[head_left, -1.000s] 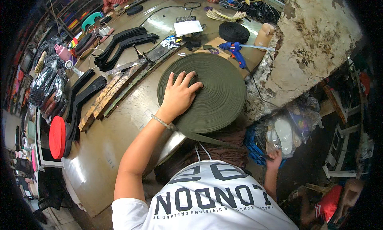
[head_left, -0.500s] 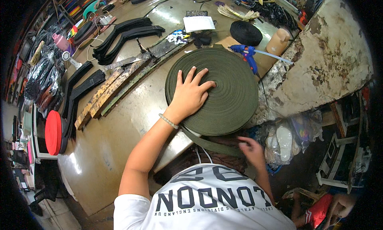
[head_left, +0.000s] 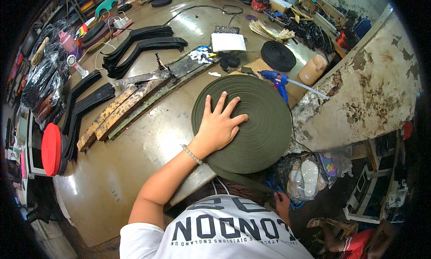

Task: The person cuts strips from a roll of green fabric using a handheld cutting tool on a metal worktable. They repeatedly measure, cut, and stack the resulting strips while a small dog remains on the floor nearby.

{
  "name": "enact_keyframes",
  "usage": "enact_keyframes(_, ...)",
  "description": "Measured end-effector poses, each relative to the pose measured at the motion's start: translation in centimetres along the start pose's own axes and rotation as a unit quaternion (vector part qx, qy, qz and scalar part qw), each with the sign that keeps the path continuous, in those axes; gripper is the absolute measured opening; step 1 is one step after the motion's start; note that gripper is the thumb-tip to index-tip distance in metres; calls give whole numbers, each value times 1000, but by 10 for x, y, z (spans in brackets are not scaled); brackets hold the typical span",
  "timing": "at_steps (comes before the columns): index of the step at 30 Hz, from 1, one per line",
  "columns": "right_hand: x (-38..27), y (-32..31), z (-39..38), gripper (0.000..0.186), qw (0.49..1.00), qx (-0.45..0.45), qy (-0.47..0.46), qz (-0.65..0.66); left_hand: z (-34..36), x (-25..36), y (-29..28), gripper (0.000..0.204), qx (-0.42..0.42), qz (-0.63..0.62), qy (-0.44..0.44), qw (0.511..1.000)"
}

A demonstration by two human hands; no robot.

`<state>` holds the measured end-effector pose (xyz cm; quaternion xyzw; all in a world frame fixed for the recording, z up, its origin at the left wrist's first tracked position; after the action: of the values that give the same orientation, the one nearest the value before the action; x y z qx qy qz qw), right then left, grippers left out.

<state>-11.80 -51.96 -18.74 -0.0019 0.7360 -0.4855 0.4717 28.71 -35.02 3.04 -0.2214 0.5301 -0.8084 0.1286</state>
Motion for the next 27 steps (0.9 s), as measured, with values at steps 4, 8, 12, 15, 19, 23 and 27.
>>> enact_keyframes(4,140,-13,-66,43,950,-50,216,-218,0,-6,-3,35,-8,5,-26,1000)
enact_keyframes(8,200,1,-81,39,918,-51,253,-299,-4,-11,-6,34,-2,-4,-45,999)
enact_keyframes(12,98,36,16,36,984,34,145,-94,-7,-15,-10,33,6,13,-56,998)
enact_keyframes(15,-67,55,83,33,983,-161,-48,67,-9,-15,-11,33,9,27,-67,997)
enact_keyframes(19,-239,50,78,41,894,-374,-244,-28,-13,-18,-15,32,-1,41,-92,995)
enact_keyframes(23,-279,46,59,34,858,-424,-278,83,-16,-31,-19,30,12,54,-124,991)
enact_keyframes(27,-230,35,68,30,938,-306,-141,86,-18,-41,-21,28,16,45,-107,993)
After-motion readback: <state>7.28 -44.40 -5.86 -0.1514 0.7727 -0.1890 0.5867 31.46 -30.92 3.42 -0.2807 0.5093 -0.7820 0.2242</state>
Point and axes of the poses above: each hand's wrist, its own z-axis towards the middle knuckle, its own y-axis out of the palm, x = y × z, the point moved 3 cm from there along z, towards the middle knuckle, and after that the axes turned 4 degrees about -y, right-handed, at the moved point
